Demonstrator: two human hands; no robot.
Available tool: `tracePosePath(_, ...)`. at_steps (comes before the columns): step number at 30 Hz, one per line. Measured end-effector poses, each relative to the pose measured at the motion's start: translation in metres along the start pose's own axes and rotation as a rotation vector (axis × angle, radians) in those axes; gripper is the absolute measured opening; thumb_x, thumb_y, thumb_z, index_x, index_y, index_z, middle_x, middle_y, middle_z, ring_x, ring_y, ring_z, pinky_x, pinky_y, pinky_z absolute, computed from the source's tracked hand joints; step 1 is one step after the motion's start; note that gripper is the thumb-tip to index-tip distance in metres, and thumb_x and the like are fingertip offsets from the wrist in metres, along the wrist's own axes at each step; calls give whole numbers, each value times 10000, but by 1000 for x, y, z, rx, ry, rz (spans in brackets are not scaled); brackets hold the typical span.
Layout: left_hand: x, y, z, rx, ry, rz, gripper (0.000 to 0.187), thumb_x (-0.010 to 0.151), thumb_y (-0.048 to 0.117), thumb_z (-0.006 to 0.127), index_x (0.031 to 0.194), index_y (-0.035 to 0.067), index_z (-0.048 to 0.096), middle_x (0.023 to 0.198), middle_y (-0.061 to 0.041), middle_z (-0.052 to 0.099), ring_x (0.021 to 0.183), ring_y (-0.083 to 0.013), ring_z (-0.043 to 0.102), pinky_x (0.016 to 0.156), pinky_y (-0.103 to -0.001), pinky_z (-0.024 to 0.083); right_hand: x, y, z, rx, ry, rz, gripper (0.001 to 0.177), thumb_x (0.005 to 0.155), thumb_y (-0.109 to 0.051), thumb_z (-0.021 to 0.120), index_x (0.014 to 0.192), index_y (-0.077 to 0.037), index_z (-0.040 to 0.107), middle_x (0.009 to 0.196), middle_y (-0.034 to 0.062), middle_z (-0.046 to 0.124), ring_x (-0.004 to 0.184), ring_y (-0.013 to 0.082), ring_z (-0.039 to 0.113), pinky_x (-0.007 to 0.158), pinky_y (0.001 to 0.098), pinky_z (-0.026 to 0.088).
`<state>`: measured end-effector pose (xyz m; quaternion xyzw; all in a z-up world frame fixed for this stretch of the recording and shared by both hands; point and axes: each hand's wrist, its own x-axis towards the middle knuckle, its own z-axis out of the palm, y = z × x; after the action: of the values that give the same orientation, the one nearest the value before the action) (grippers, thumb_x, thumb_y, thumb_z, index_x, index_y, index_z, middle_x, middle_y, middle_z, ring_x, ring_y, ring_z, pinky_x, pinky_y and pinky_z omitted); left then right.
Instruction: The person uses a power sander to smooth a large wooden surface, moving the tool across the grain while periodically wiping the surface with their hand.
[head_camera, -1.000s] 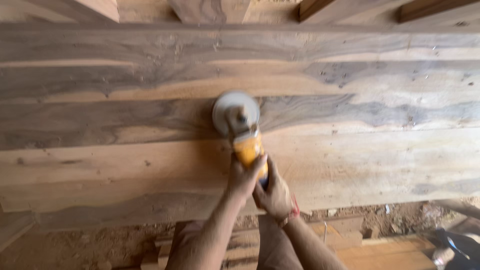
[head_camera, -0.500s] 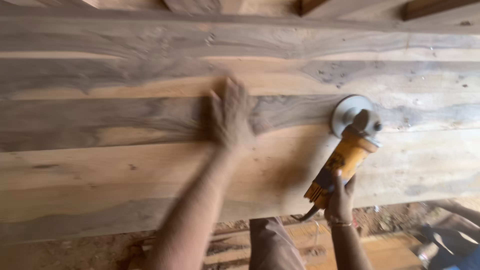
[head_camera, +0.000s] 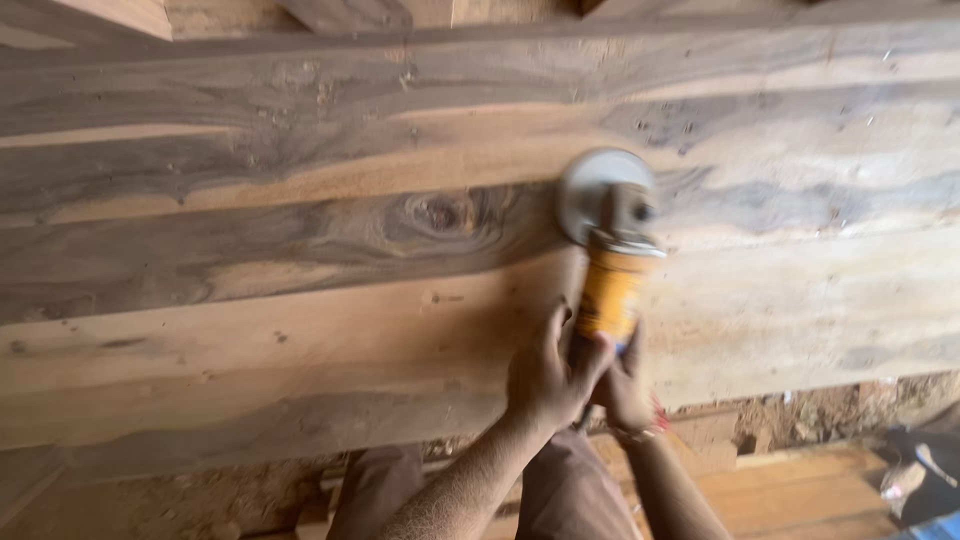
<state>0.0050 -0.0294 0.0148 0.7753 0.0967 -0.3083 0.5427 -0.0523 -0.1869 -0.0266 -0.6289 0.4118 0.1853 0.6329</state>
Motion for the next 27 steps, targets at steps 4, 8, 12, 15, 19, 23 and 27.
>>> tracePosePath(4,35,7,-31,-578,56,-205,659,848,632,686,1157,52,634,984,-114,719,823,-203,720,698,-340,640,-10,3,65,-181,-226,-182,644,1022,-160,558,1577,-52,248,1293,206,653,1083,243,708,807,336,669)
tracePosePath(8,34,-20,-79,-538,180,-291,673,808,486,761,1295,86,523,1131,-101,674,944,-186,706,788,-349,644,-29,-6,125,-500,-194,-75,809,942,-234,595,1603,-83,154,1003,180,746,796,269,771,641,329,652)
tracePosePath(12,18,-41,-104,-505,270,-317,738,831,456,757,1379,76,443,1221,-121,639,1034,-213,678,846,-399,614,-52,-28,160,-453,-260,-247,821,966,-257,643,1616,-55,183,1020,222,739,860,306,760,708,388,628)
tracePosePath(15,12,-58,-123,-584,272,-435,775,822,459,736,1424,122,380,1246,-120,609,1074,-239,661,882,-440,608,-57,-44,185,-574,-310,-49,815,943,-287,616,1623,-114,201,1031,214,758,865,326,770,743,420,637)
tracePosePath(19,-10,-81,-153,-761,321,-467,766,841,556,689,1442,133,472,1321,-83,640,1181,-216,654,985,-411,563,-65,-52,204,-609,-381,-596,820,896,-206,697,1593,-52,294,1239,310,691,1068,408,710,875,473,587)
tracePosePath(23,-6,-82,-142,-761,289,-506,818,802,608,683,1453,166,457,1333,-49,626,1198,-188,640,1004,-407,556,-56,-58,190,-761,-408,-325,874,873,-245,699,1611,-92,257,1104,274,720,856,352,751,753,434,625)
tracePosePath(27,13,-56,-80,-825,153,-426,788,811,591,723,1401,110,521,1240,-82,669,1117,-206,678,965,-414,597,-41,-60,131,-770,-340,-192,850,891,-232,661,1613,-104,231,999,207,756,773,284,769,680,386,648)
